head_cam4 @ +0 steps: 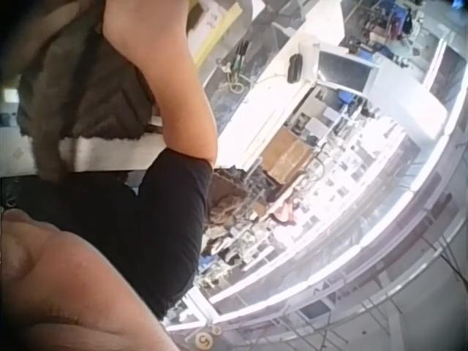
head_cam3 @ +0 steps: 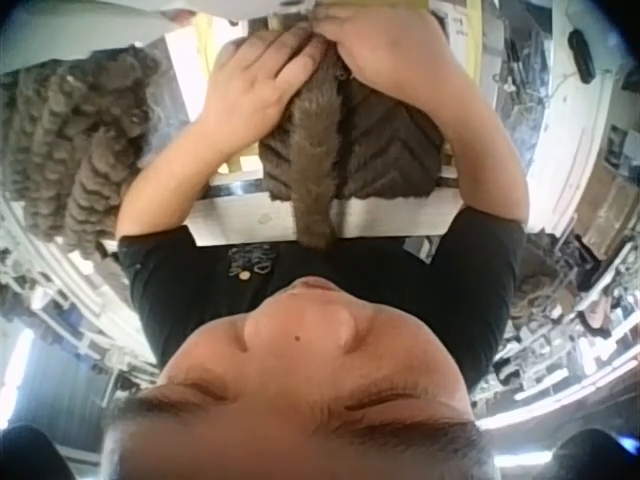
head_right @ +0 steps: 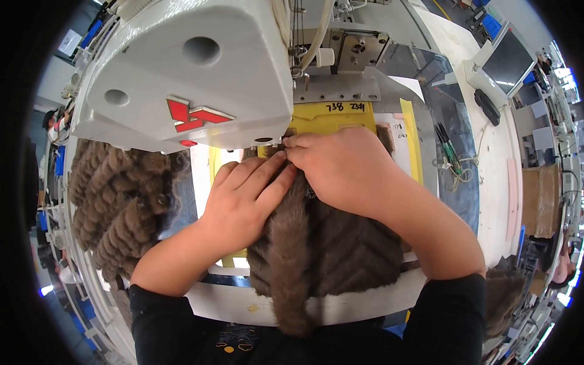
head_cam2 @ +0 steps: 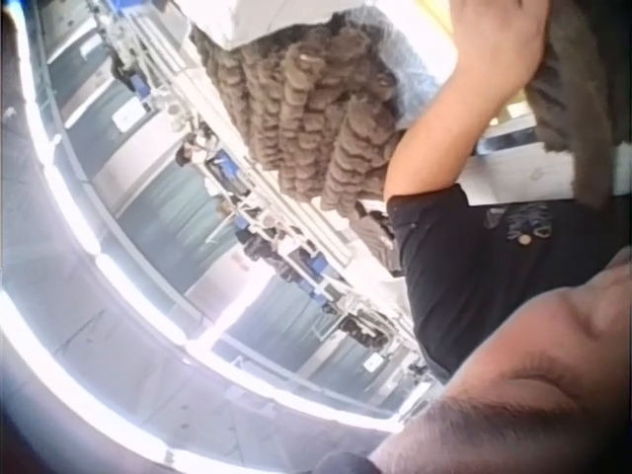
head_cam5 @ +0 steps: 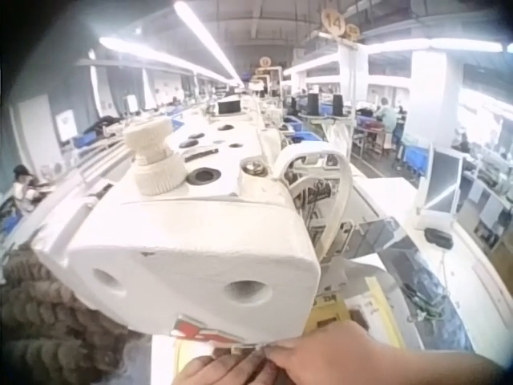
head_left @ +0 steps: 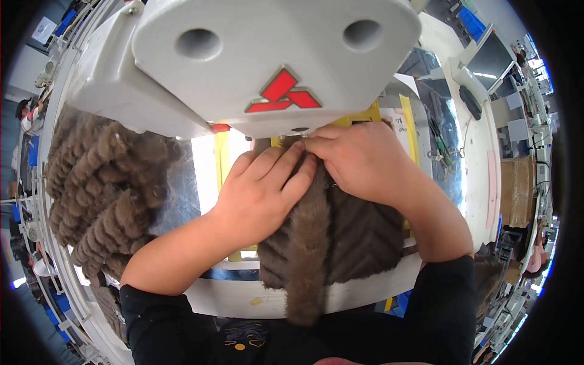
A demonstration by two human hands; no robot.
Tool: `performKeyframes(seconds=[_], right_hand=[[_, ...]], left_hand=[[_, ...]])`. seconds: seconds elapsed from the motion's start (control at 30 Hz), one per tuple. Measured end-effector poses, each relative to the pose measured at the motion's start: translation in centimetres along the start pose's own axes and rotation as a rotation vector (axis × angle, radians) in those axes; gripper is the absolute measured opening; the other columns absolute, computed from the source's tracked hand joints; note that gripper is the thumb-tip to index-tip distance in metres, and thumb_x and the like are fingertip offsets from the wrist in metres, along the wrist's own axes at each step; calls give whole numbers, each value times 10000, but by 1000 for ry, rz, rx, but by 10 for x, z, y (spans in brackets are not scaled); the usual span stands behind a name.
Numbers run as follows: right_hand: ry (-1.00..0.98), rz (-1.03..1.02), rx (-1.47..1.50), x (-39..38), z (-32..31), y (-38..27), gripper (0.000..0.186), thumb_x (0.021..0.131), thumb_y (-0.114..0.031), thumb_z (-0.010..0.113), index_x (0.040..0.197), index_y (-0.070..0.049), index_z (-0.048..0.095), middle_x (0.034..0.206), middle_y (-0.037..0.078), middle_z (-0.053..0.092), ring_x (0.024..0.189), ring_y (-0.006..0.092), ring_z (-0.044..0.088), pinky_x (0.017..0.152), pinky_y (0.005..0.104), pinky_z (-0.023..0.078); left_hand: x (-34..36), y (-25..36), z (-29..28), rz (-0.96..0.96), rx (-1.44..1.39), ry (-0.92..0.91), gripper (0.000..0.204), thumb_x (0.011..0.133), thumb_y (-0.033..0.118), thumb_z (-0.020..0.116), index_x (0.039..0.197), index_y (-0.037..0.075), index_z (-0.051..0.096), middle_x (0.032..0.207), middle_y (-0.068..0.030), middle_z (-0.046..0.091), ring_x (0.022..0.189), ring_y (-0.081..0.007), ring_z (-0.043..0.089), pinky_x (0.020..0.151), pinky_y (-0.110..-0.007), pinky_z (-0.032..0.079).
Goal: Sewing strips of fur onto a fabric base using an industrial sewing machine.
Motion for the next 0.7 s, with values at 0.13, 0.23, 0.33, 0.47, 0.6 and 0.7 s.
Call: performKeyframes(seconds=[0.13, 0.23, 0.33, 0.47, 0.6, 0.7], right_hand=[[-11, 4, 22, 0, 2, 0, 260, 864, -98, 585, 1063, -35, 739, 1164, 70, 746, 934, 283, 730, 738, 395, 587], [20, 8, 67, -1, 0, 2, 263, 870, -93, 580, 1068, -40, 744, 1169, 75, 747, 939, 293, 730, 757, 401, 587], [-3, 14, 62, 0, 1, 4, 264, 874, -89, 578, 1071, -51, 749, 1179, 70, 747, 948, 295, 731, 770, 396, 589], [-42, 40, 51, 2, 1, 5, 269, 872, -94, 587, 1081, -58, 751, 1194, 69, 747, 956, 292, 731, 771, 393, 591], [-29, 35, 50, 2, -2, 3, 271, 860, -90, 611, 1091, -60, 750, 1189, 63, 749, 952, 290, 733, 765, 393, 595], [-11, 33, 25, 0, 0, 4, 273, 855, -88, 623, 1096, -60, 748, 1181, 58, 750, 948, 290, 733, 765, 392, 597]], left_hand=[[-2, -1, 0, 75, -150, 86, 442, 819, 95, 596, 1249, 25, 671, 1316, -159, 651, 1174, -320, 638, 982, -416, 492], [-1, 1, 2, 128, -238, 90, 430, 799, 86, 619, 1222, 27, 670, 1301, -169, 649, 1186, -326, 638, 1000, -424, 490], [1, 1, 3, 167, -280, 68, 452, 753, 84, 658, 1200, 20, 665, 1288, -173, 647, 1166, -334, 643, 989, -434, 491], [4, -1, 6, 130, -310, 11, 527, 684, 91, 696, 1205, 17, 659, 1288, -174, 641, 1145, -343, 643, 966, -442, 487], [5, 3, 2, 97, -284, 2, 584, 652, 87, 700, 1230, 14, 659, 1295, -176, 636, 1152, -336, 641, 961, -435, 480], [4, 4, 3, 76, -293, -34, 689, 613, 96, 721, 1292, 12, 639, 1322, -179, 619, 1191, -335, 622, 988, -434, 459]])
Point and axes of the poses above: each hand's wrist, its own x-axis towards the middle knuckle, its own z-axis out of the palm, y = z × x, the point moved 7 cm from there along x, towards the middle knuckle
